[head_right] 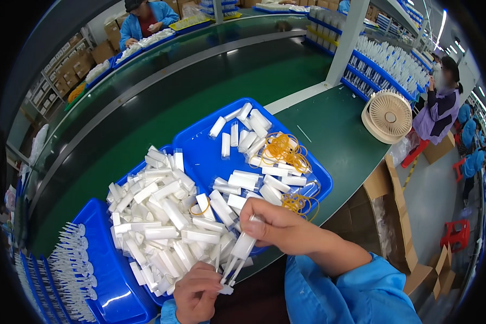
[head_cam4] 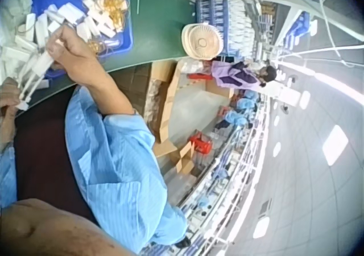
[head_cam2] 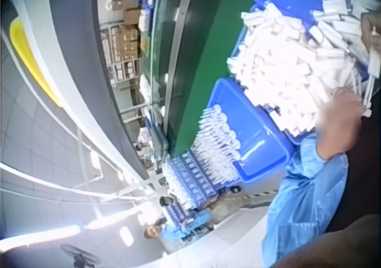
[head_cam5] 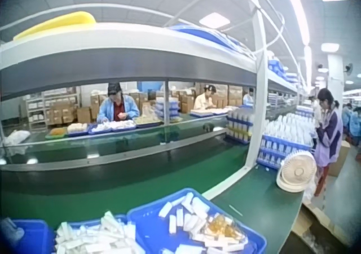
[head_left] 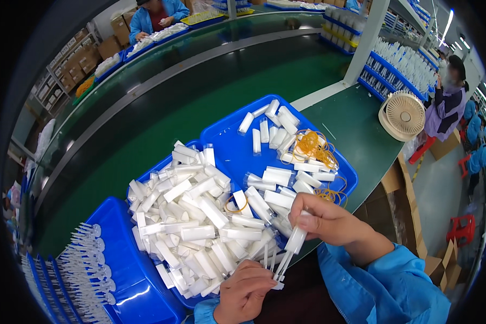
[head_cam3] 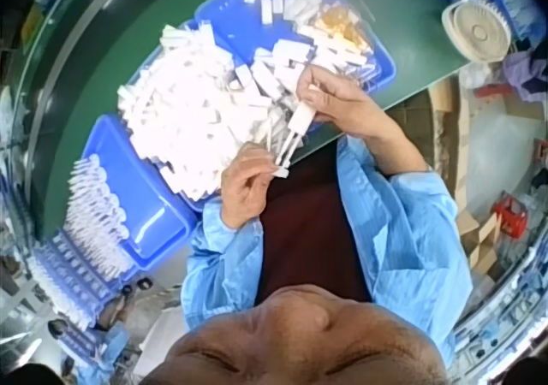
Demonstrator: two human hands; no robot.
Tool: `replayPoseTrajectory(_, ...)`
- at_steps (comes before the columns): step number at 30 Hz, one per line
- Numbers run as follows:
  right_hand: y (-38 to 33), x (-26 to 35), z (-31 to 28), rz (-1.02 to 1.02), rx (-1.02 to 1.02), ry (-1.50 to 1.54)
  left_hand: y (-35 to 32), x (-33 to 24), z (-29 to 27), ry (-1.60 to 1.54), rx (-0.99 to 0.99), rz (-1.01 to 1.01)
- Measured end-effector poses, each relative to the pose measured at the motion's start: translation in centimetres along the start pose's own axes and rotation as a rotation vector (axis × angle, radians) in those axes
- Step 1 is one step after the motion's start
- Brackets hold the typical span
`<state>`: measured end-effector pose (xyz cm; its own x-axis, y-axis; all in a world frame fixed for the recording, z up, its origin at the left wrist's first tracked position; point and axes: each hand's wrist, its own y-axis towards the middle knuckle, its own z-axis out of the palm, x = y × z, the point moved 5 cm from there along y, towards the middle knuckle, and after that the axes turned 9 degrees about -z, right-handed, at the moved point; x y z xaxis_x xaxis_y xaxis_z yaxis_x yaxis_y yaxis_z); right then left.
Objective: Assembling small white plastic components by inserting a stem into a tube and sorting them into trays in a factory setting.
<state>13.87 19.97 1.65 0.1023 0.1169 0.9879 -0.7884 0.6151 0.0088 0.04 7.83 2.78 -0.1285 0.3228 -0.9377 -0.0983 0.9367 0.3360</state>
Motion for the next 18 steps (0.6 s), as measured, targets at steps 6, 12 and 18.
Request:
replayPoseTrajectory(6, -0.1, -0.1, 0.5, -0.057, 0.096, -0.31, -0.2, 0.4, 0.2, 0.083, 0.016, -0.014)
replayPoseTrajectory(12, -0.8, -0.2, 3.2, -0.124, 0.179, -0.204, -1.1, 1.5, 0.2, 0.029, -0.078, -0.126)
replayPoseTrajectory(18, 2.1, 2.0, 2.8, -0.46, 0.334, -0.551, -1.6, 2.5, -0.5, 0.006, -0.062, -0.175)
